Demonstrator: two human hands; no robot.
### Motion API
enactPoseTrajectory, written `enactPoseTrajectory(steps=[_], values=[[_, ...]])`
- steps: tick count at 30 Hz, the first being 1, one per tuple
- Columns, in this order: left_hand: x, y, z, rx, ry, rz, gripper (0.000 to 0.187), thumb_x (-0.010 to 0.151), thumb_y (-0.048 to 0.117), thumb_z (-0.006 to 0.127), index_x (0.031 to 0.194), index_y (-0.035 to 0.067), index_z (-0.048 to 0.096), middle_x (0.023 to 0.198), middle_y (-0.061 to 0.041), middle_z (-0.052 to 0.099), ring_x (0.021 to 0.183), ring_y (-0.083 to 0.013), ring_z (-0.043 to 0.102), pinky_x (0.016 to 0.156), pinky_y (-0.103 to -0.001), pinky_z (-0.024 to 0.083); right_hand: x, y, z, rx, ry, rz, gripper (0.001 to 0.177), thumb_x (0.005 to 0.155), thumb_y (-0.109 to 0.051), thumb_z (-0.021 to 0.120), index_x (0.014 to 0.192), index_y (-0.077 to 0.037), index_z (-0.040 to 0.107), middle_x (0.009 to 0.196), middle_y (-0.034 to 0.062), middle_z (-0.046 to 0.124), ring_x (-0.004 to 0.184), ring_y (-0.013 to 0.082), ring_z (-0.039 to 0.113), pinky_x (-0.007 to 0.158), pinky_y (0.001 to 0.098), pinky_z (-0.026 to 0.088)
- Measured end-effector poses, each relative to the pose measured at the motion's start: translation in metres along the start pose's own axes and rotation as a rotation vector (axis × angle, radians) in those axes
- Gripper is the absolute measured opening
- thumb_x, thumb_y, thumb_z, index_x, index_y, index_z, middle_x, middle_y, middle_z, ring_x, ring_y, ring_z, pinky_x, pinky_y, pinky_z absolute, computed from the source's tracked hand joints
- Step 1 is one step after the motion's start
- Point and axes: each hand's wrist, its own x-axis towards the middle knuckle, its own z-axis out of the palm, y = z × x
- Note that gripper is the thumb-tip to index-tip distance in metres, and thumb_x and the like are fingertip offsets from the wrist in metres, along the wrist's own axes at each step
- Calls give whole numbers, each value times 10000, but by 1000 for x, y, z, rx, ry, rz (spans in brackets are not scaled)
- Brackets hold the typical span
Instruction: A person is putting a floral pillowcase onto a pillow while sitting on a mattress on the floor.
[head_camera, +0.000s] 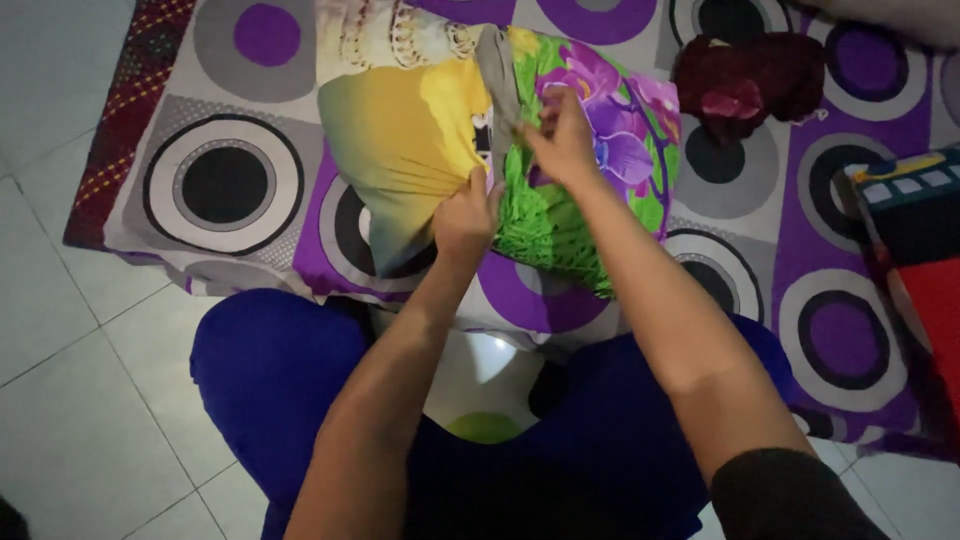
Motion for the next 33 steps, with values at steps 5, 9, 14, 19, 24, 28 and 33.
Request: enactPoseTrajectory(steps=[5, 9, 14, 19, 24, 28, 33], values=[[-17, -6, -30, 50, 108, 246, 765, 697, 683, 900, 1041, 96, 553, 568, -17, 551, 462, -206, 598, 412, -375, 449, 9, -12, 9, -288, 144, 92, 463, 870, -247, 865, 1202, -97, 580, 1076, 99, 670, 946, 257, 644, 809, 388, 531], [-37, -17, -17, 88, -57, 181, 225, 920, 360, 650, 992, 176, 544, 635, -37, 641, 523, -283, 689, 389, -417, 488, 45, 44, 29, -399, 249, -199, 204, 982, -147, 665, 819, -70, 570, 628, 107, 555, 612, 342, 564, 561, 499, 382], [-36, -24, -37, -184, -326, 28, 272, 1048, 395, 540, 1060, 128, 493, 776, -145, 687, 595, -414, 674, 473, -525, 502, 63, 31, 24, 13, -6, -22, 385, 1057, -158, 564, 693, -186, 445, 684, -35, 403, 666, 139, 408, 654, 340, 330], [-59, 1, -13, -332, 18, -145, 806, 860, 647, 682, 1251, -18, 450, 1143, -244, 545, 1050, -435, 563, 893, -523, 453, 54, -30, 20, -206, -469, 5, 425, 995, -168, 619, 589, -149, 495, 553, -18, 444, 517, 116, 416, 735, 363, 471], [-38, 30, -61, -410, -20, -218, 643, 829, 508, 791, 1120, 0, 524, 1042, -213, 531, 961, -428, 527, 797, -517, 420, 70, -77, 5, -441, -647, 43, 265, 1037, -203, 573, 909, -69, 763, 883, 107, 758, 747, 164, 683, 1091, 434, 534], [-23, 37, -69, -478, 100, -43, 180, 874, 51, 582, 1043, 50, 646, 901, -149, 569, 857, -363, 531, 727, -470, 424, 98, -59, -5, -279, -308, -224, 189, 935, 8, 542, 1030, -114, 651, 991, 73, 645, 873, 212, 587, 859, 369, 533], [-38, 32, -61, -760, 45, -177, 110, 1002, 72, 502, 941, 17, 576, 824, -189, 594, 796, -389, 585, 751, -480, 437, 114, -31, -12, -151, -441, -188, 301, 934, 118, 465, 1052, -84, 655, 1230, 150, 695, 1218, 312, 632, 1141, 546, 408]])
